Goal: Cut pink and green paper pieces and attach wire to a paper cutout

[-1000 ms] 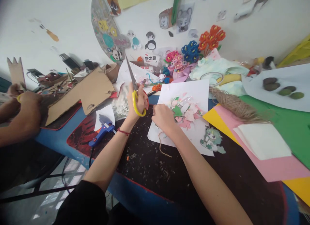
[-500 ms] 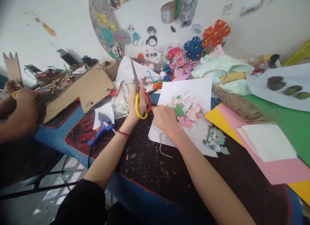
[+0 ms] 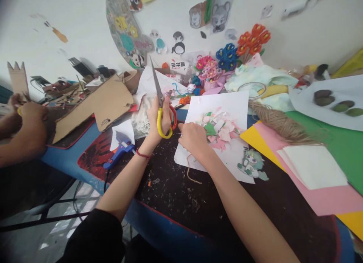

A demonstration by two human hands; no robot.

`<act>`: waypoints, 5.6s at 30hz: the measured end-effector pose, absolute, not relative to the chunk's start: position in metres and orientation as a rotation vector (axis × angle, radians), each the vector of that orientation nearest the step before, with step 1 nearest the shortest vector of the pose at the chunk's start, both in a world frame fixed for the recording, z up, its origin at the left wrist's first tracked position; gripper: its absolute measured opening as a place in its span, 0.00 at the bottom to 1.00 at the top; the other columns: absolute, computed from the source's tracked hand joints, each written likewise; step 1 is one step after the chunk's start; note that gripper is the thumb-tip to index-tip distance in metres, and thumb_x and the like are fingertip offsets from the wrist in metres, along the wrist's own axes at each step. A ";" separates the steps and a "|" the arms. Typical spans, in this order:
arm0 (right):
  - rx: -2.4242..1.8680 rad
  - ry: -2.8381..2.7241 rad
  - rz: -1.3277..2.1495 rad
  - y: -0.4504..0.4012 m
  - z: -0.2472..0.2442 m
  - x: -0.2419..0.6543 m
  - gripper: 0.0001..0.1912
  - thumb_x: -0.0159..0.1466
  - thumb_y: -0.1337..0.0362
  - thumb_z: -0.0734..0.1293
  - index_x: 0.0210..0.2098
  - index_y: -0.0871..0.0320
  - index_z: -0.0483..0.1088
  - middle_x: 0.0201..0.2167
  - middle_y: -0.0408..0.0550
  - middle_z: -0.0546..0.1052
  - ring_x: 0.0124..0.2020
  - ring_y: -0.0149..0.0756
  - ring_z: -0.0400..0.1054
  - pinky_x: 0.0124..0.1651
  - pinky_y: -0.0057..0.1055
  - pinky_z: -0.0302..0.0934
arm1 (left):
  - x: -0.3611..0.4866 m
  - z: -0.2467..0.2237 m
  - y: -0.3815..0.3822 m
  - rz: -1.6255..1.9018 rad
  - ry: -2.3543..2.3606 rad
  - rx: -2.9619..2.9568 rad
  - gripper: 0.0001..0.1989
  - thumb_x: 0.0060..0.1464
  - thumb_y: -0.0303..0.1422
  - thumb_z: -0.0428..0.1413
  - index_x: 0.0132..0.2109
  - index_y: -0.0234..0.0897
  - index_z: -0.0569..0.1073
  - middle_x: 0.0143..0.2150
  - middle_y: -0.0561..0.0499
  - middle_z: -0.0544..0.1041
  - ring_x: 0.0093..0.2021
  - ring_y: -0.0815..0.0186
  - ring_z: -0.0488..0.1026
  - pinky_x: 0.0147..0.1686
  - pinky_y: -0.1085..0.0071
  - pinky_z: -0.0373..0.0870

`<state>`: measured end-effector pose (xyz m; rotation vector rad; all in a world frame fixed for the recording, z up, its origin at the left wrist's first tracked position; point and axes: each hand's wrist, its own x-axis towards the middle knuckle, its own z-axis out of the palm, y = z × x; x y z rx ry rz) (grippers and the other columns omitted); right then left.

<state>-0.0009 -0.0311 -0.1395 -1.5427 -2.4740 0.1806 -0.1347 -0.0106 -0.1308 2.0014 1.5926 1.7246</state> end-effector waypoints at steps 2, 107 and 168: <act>-1.573 -2.444 0.206 -0.029 -0.141 -0.001 0.10 0.54 0.70 0.63 0.34 0.56 0.73 0.29 0.51 0.77 0.31 0.41 0.70 0.28 0.31 0.45 | -0.134 -0.128 -0.013 1.764 1.582 2.000 0.10 0.66 0.40 0.44 0.40 0.40 0.63 0.21 0.58 0.64 0.19 0.72 0.65 0.22 0.73 0.57; -1.259 -2.673 -0.029 -0.044 -0.139 0.014 0.11 0.61 0.73 0.59 0.33 0.59 0.72 0.31 0.49 0.79 0.32 0.38 0.71 0.29 0.32 0.43 | -0.132 -0.120 -0.020 1.627 1.596 1.908 0.09 0.66 0.38 0.44 0.38 0.40 0.63 0.18 0.58 0.65 0.18 0.72 0.65 0.22 0.73 0.59; -1.421 -2.302 0.356 -0.044 -0.141 0.006 0.05 0.67 0.63 0.62 0.39 0.55 0.69 0.29 0.45 0.79 0.30 0.37 0.71 0.32 0.30 0.49 | -0.145 -0.129 -0.031 1.662 1.733 1.882 0.14 0.67 0.44 0.41 0.43 0.40 0.65 0.22 0.56 0.65 0.20 0.71 0.66 0.24 0.73 0.59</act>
